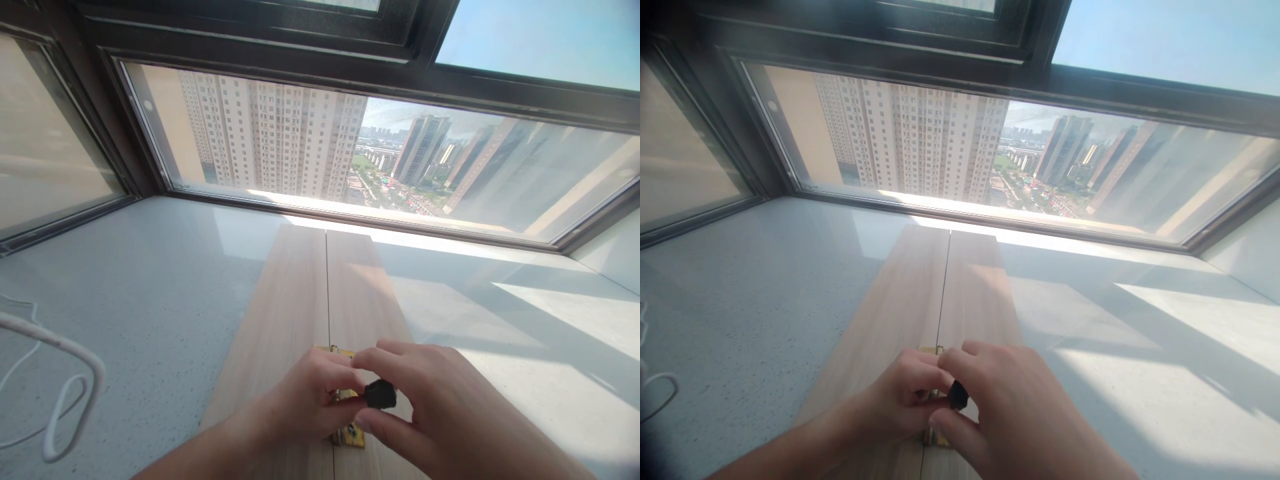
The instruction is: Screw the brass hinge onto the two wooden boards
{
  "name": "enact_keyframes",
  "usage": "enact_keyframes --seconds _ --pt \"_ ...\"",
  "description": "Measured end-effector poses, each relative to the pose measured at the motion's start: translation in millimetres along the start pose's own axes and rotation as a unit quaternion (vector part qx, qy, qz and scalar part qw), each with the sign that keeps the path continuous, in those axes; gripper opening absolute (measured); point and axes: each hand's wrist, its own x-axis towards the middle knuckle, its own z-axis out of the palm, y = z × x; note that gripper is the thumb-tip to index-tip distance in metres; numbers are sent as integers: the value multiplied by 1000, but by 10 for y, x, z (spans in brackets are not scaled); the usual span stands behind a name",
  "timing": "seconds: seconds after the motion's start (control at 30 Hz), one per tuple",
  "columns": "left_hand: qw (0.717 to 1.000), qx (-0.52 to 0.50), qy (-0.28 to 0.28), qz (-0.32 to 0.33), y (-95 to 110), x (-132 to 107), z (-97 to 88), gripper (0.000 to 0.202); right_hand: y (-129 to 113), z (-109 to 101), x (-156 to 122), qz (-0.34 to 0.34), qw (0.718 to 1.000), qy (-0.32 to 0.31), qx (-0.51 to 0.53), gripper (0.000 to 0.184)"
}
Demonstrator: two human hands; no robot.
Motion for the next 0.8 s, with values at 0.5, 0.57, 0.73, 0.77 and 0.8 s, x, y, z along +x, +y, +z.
enact_keyframes --seconds 0.5,0.57,0.73,0.77,0.8 --pt "999 36 -18 10 -6 -3 -1 17 -8 -16 -7 -14 1000 -14 10 13" --pt "998 53 -14 11 -28 -16 6 17 -17 -15 4 -22 999 -16 16 12" --pt "998 59 9 -3 -103 -37 21 32 -9 51 34 -14 1000 5 -4 9" --pt "998 57 7 -3 -102 -32 19 34 -7 60 34 -12 1000 6 -9 9" --pt "999 53 5 0 -91 -24 16 33 -7 64 31 -10 1000 7 -13 7"
